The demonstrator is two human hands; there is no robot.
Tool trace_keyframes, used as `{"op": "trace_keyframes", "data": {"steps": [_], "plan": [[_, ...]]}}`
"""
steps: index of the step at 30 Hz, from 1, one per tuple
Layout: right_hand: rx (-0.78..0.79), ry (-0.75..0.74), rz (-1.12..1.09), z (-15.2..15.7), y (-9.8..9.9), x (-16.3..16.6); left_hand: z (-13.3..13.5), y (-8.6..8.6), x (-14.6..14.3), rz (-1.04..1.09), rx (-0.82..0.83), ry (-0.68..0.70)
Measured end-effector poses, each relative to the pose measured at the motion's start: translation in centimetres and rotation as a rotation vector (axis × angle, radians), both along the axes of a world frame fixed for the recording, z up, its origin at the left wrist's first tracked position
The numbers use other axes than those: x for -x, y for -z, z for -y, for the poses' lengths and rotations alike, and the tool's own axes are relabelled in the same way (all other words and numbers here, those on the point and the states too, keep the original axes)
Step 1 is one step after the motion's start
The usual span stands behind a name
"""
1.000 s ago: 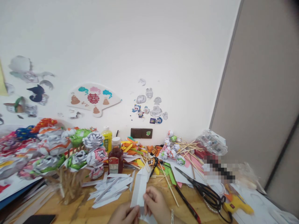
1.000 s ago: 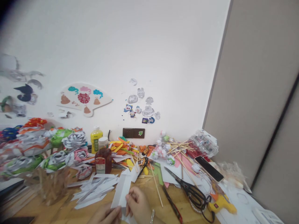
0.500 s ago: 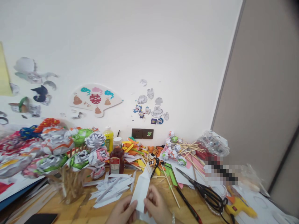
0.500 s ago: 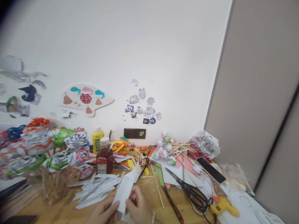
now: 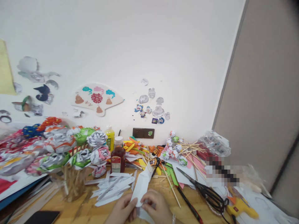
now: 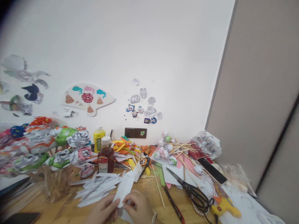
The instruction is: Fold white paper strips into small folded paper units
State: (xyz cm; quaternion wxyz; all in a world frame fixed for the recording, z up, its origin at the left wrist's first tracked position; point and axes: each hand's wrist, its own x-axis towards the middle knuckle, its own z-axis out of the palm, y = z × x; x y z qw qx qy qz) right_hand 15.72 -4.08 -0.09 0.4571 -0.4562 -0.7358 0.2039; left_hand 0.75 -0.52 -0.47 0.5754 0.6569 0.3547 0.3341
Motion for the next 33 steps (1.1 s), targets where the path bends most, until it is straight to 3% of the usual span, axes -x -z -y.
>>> {"op": "trace_keyframes", "data": {"steps": [5,12,19,33], "plan": [[0.016,-0.012,-0.078,-0.5,0.7,0.0,-0.2,0.4,0.0,0.0,-0.013,0.028],[0.246,0.055,-0.28,-1.3,1.7,0.1,0.8,-0.8,0.0,-0.13,-0.169,0.05],[0.261,0.102,-0.239,-0.8,0.6,0.3,1.1,-1.3,-0.1,-0.181,-0.228,0.066],[0.263,0.109,-0.215,-0.6,0.4,0.3,1.0,-1.0,-0.3,-0.226,-0.252,0.021]]}}
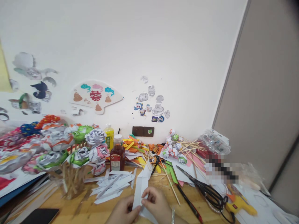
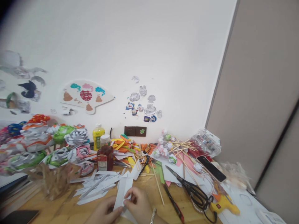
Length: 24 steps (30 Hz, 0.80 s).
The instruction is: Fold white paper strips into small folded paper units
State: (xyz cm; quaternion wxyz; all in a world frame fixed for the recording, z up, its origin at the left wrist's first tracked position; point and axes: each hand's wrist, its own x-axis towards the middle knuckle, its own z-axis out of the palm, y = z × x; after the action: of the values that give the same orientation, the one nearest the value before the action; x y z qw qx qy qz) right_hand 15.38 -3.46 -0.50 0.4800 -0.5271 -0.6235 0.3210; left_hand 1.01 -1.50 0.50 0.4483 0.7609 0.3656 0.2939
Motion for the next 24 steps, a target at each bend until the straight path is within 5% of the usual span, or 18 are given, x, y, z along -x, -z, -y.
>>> {"op": "trace_keyframes", "data": {"steps": [5,24], "plan": [[-0.009,-0.03,-0.035,-0.1,0.2,-0.1,0.1,-0.3,-0.1,0.036,0.09,0.021],[-0.047,-0.064,0.009,-0.1,1.1,-0.2,0.2,-0.2,0.0,-0.004,-0.006,0.033]]}}
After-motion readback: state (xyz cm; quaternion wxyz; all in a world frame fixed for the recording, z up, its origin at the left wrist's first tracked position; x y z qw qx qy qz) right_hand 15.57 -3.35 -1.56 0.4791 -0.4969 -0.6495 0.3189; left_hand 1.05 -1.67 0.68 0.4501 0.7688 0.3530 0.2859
